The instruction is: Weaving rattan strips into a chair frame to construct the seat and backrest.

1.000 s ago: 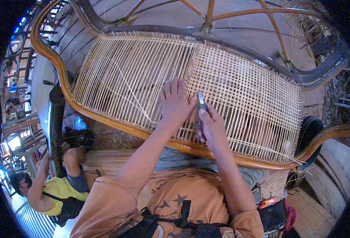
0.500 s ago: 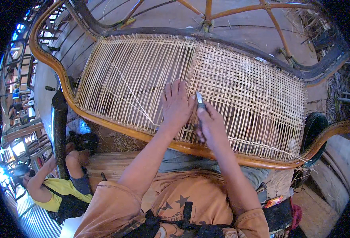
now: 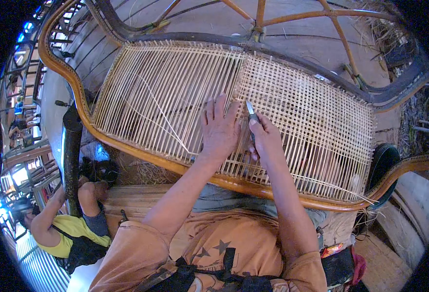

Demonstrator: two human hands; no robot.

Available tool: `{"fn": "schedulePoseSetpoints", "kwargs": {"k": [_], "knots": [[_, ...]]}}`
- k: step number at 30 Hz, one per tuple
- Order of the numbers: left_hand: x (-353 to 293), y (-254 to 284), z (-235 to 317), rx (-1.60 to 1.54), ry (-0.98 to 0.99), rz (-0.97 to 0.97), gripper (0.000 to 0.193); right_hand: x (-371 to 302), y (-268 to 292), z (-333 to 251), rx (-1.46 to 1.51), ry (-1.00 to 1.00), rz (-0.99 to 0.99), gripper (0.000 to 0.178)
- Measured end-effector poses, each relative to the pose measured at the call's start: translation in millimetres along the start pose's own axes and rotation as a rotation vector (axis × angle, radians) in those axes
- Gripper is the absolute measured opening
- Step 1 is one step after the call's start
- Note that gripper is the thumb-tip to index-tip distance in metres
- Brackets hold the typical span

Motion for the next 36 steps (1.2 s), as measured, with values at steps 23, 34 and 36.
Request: {"fn": "schedulePoseSetpoints", "kwargs": {"k": [23, 34, 36], "knots": [[-25.6, -23.3, 92.5, -0.068, -0.179, -0.07, 0.031, -54.5, 110.1, 23.9, 0.06, 0.095, 0.099, 0.029], [-28.5, -22.1, 114.6, -0.079, -0.18, -0.125, 0.031, -52.8, 119.7, 16.2, 0.082, 0.086, 0.128, 0.034], [-28.3, -25.0, 121.2, -0.059, -0.154, -0.139, 0.031, -56.1, 117.7, 12.5, 0.088, 0.098, 0.094, 0.03]]}}
Point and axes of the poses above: each hand's wrist, its own x-axis towards the middle knuckle, its own y-axis out of the back of the hand, z = x × y, the point moved 2 cm from there along x, towards the middle knuckle, and after that the axes turned 5 degrees about y, right-handed, at the moved point
